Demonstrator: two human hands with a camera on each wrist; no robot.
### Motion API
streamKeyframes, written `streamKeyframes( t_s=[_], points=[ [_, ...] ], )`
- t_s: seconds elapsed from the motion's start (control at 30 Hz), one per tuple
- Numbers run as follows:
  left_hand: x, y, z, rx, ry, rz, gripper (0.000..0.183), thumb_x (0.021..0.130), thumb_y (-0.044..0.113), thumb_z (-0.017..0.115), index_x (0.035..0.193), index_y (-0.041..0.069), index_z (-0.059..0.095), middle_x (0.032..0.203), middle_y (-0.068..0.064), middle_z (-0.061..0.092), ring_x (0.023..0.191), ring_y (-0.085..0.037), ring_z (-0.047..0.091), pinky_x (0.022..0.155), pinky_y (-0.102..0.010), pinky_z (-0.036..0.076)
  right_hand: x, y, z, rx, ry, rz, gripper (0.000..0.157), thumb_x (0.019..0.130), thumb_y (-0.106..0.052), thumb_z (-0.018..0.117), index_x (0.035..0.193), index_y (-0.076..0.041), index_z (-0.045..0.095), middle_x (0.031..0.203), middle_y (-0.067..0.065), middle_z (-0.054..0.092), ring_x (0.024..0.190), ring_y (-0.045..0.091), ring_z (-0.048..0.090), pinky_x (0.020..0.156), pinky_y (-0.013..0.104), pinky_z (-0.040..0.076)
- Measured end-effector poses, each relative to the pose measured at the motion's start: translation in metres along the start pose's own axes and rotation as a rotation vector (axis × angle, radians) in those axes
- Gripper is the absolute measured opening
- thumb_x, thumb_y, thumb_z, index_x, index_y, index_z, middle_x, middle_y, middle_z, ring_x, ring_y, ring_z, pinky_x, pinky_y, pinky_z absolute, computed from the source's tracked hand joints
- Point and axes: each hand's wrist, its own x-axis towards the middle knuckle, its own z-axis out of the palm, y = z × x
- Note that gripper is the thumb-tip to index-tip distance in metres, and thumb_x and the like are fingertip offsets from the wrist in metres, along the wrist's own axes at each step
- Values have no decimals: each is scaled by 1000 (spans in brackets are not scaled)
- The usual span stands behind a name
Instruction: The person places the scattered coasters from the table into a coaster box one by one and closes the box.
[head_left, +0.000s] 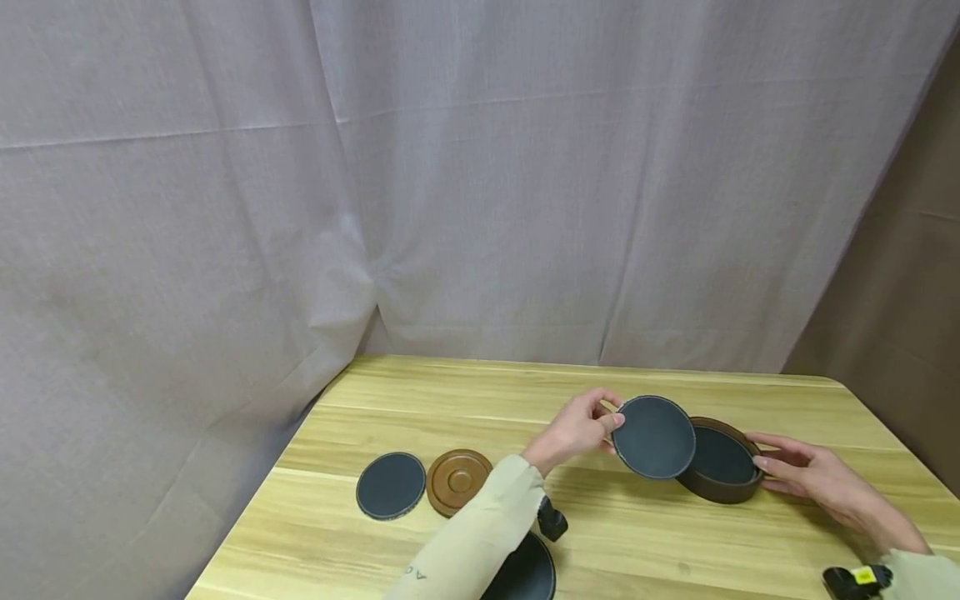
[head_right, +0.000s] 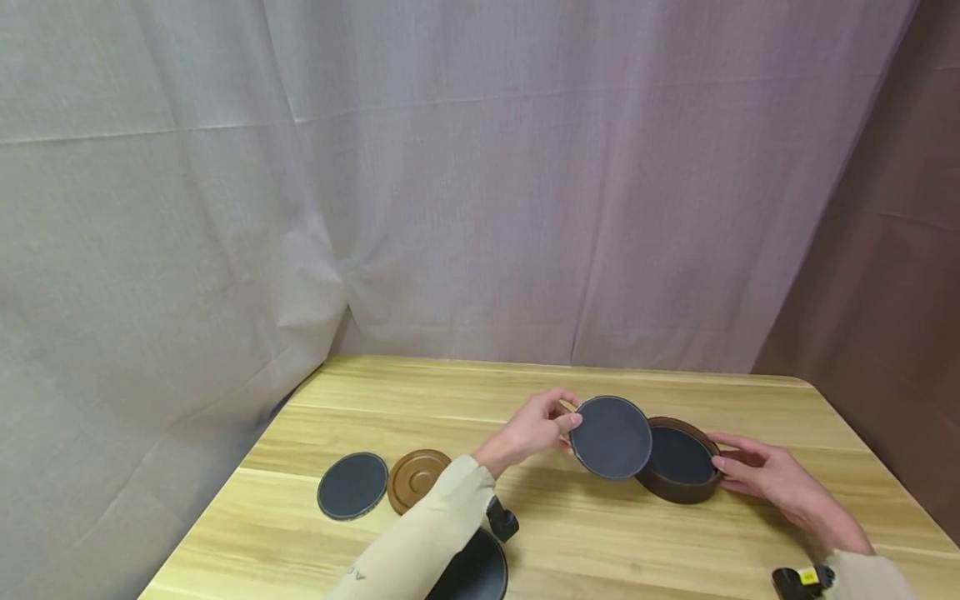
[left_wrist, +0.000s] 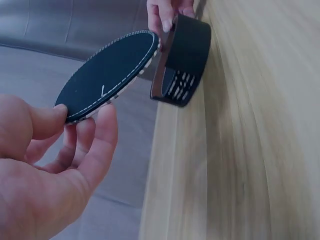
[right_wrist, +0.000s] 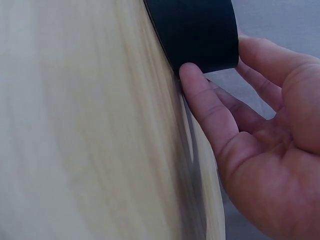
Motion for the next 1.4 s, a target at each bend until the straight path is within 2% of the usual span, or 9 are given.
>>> streamKeyframes(
  t_s=[0.23, 0.47, 0.6, 0.73, 0.9, 1.07, 1.23, 1.4],
  points=[
    [6, 1, 15, -139, 64, -25, 12, 96, 5, 61, 104, 14, 62, 72, -3, 57, 54, -17, 60, 79, -59, 55, 1, -3, 2, -5, 17, 34, 48, 99, -15, 59, 145, -13, 48, 110, -27, 55, 99, -2, 65, 85, 29, 58],
    [13, -1, 27, -194, 155, -24, 13, 94, 3, 62, 104, 11, 62, 69, -2, 53, 52, -17, 57, 73, -56, 57, 1, -4, 3, -20, 6, 39, 51, 99, -16, 59, 147, -8, 43, 111, -26, 55, 100, -2, 65, 85, 30, 58],
    [17, -2, 34, -237, 183, -16, 14, 93, -1, 62, 103, 9, 62, 69, -2, 52, 54, -23, 59, 72, -57, 57, 1, -4, 4, -46, 27, 59, 54, 99, -18, 60, 148, -5, 41, 115, -19, 54, 99, -3, 65, 86, 31, 57],
    [20, -5, 41, -293, 192, -35, 15, 93, -4, 61, 100, 9, 61, 70, -3, 52, 56, -26, 61, 76, -62, 53, 0, -4, 5, -61, 39, 71, 56, 98, -19, 61, 148, -3, 40, 117, -13, 54, 99, -2, 65, 86, 31, 57],
    [24, -9, 48, -325, 221, -73, 17, 92, -6, 62, 99, 9, 60, 72, -4, 55, 53, -17, 57, 71, -55, 57, 1, -4, 5, -40, 41, 75, 54, 98, -19, 61, 147, -7, 43, 115, -15, 54, 99, -2, 65, 86, 31, 57],
    [29, -14, 57, -329, 245, -105, 17, 91, -6, 61, 99, 9, 60, 73, -6, 56, 53, -16, 55, 62, -43, 60, 1, -5, 4, -20, 39, 70, 53, 98, -19, 61, 147, -10, 44, 112, -19, 54, 99, -2, 65, 86, 31, 57],
    [35, -20, 67, -342, 266, -146, 17, 92, -6, 61, 98, 9, 60, 76, -9, 56, 53, -17, 55, 64, -45, 59, 0, -4, 3, -23, 39, 67, 53, 98, -18, 61, 148, -9, 43, 112, -21, 54, 99, -2, 65, 86, 32, 58],
    [40, -22, 75, -385, 302, -162, 17, 92, -6, 61, 97, 11, 61, 78, -11, 56, 52, -17, 55, 58, -38, 59, 0, -4, 2, -23, 40, 68, 51, 98, -19, 61, 147, -13, 45, 112, -19, 55, 99, -1, 66, 86, 31, 58]
  ],
)
